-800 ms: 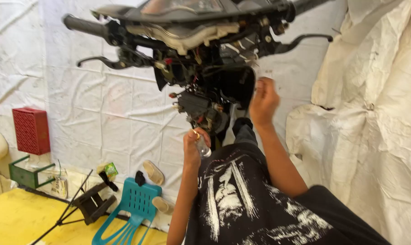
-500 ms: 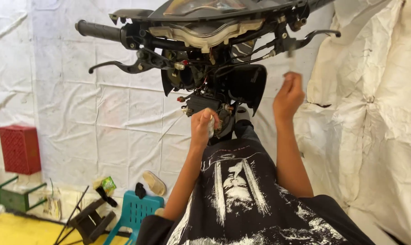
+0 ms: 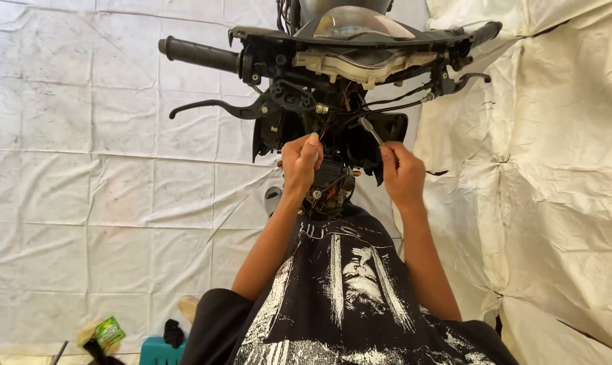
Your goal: The person works on the front handlebar assembly of a motorcycle, using a wrench to tighten bolts and a spray bottle to apply liquid to the components. They repeatedly adjust the wrench and spray the area while moving around the front of the bike.
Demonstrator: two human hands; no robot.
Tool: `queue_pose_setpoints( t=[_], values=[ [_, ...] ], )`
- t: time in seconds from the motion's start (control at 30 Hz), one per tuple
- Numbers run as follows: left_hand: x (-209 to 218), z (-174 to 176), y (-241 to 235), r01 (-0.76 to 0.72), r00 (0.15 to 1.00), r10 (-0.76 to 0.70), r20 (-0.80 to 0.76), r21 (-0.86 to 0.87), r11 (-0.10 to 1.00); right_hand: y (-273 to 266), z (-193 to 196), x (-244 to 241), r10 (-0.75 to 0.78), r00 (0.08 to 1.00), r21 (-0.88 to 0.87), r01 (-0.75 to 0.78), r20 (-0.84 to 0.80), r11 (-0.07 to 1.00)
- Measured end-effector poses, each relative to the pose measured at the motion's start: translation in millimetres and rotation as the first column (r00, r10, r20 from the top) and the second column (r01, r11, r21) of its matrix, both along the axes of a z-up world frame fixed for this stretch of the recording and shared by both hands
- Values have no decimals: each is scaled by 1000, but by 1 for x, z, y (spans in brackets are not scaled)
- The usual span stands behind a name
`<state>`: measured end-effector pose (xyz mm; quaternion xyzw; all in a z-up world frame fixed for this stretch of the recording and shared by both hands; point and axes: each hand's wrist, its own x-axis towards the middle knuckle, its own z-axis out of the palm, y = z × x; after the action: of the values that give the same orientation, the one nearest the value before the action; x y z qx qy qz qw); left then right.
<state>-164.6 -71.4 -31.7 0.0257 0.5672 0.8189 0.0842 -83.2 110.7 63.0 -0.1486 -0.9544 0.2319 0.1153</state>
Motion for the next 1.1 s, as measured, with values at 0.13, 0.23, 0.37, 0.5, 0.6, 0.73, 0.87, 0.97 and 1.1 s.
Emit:
queue_pose_setpoints(
  t=[0.13, 0.23, 0.37, 0.5, 0.6, 0.73, 0.87, 0.97, 1.1],
  values=[
    [1, 10, -2, -33, 999, 33, -16, -14, 999, -25, -8, -8, -9, 999, -186, 1, -41, 983],
    [1, 16, -1, -53, 997, 53, -58, -7, 999, -43, 5, -25, 39, 997, -217, -53, -67, 975],
    [-1, 22, 6, -14, 996, 15, -87, 7, 1000, -47, 10, -44, 67, 985, -282, -110, -157, 953],
    [-8, 28, 4, -20, 996, 17, -91, -37, 999, -53, 20, -56, 167, 967, -244, -212, -193, 946],
    [-3, 34, 9, -44, 996, 37, -83, -83, 996, -58, 29, -56, 214, 960, -240, -254, -180, 937],
    [2, 29, 11, -133, 989, 121, -89, -149, 980, -51, 25, -45, 229, 958, -330, -275, -172, 903],
    [19, 25, 10, -65, 998, 63, -20, -90, 994, -47, 29, -59, 248, 961, -395, -275, -118, 877],
    [37, 30, 12, -76, 996, 79, 48, -70, 995, -43, 36, -66, 273, 956, -398, -294, -109, 869],
    [55, 22, 7, -86, 992, 94, 84, -90, 992, -29, 45, -55, 310, 949, -313, -312, -56, 897]
  ],
)
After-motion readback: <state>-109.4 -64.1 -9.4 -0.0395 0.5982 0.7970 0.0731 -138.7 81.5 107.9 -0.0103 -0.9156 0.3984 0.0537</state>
